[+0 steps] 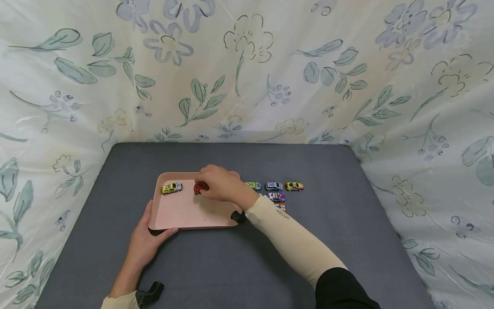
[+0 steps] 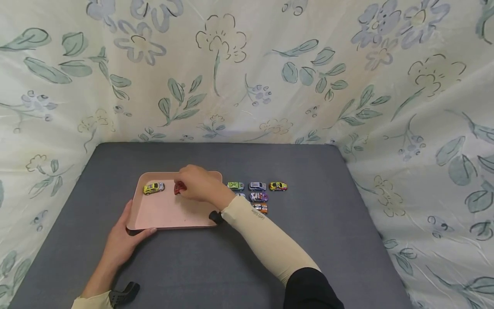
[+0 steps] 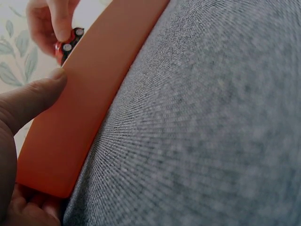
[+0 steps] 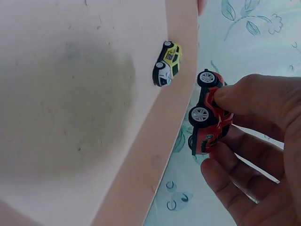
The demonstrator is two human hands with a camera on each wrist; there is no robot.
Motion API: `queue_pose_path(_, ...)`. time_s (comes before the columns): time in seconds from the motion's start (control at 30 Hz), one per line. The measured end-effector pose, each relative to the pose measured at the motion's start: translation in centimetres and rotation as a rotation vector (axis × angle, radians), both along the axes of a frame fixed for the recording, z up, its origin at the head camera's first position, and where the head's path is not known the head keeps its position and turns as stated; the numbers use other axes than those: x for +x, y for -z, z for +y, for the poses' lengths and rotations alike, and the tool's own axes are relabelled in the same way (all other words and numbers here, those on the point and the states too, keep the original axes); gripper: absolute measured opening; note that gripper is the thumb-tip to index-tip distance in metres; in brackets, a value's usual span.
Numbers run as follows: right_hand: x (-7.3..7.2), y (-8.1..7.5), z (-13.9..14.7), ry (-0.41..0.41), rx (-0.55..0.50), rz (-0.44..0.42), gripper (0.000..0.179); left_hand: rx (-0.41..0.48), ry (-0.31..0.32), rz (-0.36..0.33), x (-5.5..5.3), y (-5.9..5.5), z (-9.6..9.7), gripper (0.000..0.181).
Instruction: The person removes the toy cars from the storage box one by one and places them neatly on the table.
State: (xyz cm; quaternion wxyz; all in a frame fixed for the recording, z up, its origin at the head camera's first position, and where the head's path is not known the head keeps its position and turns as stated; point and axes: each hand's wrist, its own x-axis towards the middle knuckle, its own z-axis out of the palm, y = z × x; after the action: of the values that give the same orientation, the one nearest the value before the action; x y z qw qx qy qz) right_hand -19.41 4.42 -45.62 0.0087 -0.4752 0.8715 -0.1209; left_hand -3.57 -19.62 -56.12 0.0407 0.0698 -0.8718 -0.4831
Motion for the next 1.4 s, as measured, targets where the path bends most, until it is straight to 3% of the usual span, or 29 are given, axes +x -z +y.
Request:
queue_pose_path(0.63,-0.2,-1.1,4.1,0.063,-0.021,0.023,0.016,0.004,-0.001,0.008,0.3,0.2,0.1,0.12)
queue_pose_path(1.4,0.7,-2.7,7.3,0.115,-0.008,0.069,0.017,-0.014,-0.002,0.004,0.1,-0.2,0.0,0.12)
